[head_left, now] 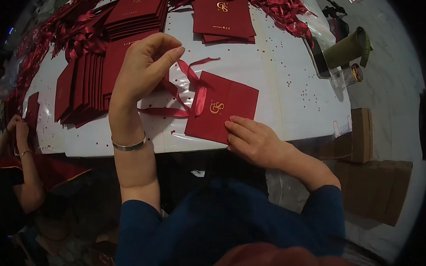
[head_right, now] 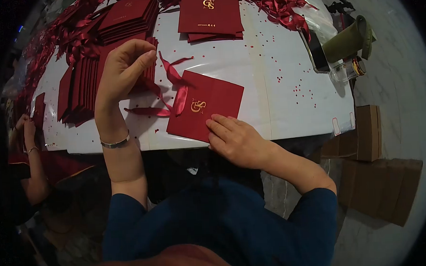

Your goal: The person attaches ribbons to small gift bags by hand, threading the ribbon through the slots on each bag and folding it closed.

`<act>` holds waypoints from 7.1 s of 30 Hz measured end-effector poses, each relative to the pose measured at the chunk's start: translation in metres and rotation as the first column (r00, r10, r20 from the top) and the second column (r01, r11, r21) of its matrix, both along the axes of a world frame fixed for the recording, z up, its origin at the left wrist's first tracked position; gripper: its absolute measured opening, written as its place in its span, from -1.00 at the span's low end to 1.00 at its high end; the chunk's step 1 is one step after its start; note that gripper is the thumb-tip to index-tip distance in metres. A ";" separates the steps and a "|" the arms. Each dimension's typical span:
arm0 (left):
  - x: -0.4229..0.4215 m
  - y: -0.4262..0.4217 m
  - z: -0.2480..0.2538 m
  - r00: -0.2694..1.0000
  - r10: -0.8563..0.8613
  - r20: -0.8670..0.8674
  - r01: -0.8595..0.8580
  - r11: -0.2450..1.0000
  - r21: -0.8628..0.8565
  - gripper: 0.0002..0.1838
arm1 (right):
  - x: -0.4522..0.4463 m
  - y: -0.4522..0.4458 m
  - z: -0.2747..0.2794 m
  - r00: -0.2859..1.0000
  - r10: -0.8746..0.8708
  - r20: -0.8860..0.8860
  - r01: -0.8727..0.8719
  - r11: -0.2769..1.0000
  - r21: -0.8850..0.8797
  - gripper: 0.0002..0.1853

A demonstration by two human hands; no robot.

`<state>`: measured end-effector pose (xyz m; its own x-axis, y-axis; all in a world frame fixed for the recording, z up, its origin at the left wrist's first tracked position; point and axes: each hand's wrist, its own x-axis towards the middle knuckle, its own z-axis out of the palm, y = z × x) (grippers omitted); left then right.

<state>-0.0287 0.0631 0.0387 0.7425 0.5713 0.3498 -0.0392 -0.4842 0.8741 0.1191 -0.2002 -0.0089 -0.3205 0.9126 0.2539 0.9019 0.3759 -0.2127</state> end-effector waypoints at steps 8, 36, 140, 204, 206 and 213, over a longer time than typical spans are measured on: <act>0.003 -0.004 0.005 0.993 0.119 -0.010 -0.119 0.993 -0.009 -0.77 | -0.003 0.000 0.007 0.991 0.057 0.123 -0.071 0.990 0.118 -0.62; -0.004 0.006 -0.010 0.669 0.590 -0.452 -0.298 0.770 0.565 -0.27 | 0.158 0.184 -0.006 0.485 -0.859 -0.163 0.874 0.472 0.113 -0.55; 0.052 -0.042 -0.046 0.876 -0.406 -0.261 0.306 0.886 -0.348 -0.73 | 0.067 0.096 -0.003 0.959 -0.088 -0.270 0.201 0.882 0.427 -0.77; 0.062 -0.058 -0.049 0.955 -0.267 0.130 0.222 0.352 -0.909 -0.86 | 0.073 0.095 -0.003 0.938 0.022 -0.345 0.157 0.862 0.483 -0.78; 0.061 -0.059 -0.043 0.956 -0.271 0.111 0.208 0.361 -0.909 -0.84 | 0.072 0.094 -0.003 0.931 0.024 -0.365 0.156 0.877 0.455 -0.79; 0.059 -0.062 -0.041 0.958 -0.252 0.133 0.218 0.347 -0.912 -0.80 | 0.069 0.094 -0.002 0.903 0.004 -0.429 0.185 0.899 0.397 -0.81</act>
<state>0.0299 0.0012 -0.0018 0.9007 0.3267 -0.2864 0.0175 0.6314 0.7752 0.1883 -0.1064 -0.0109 -0.0224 0.7077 0.7061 0.8019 0.4346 -0.4101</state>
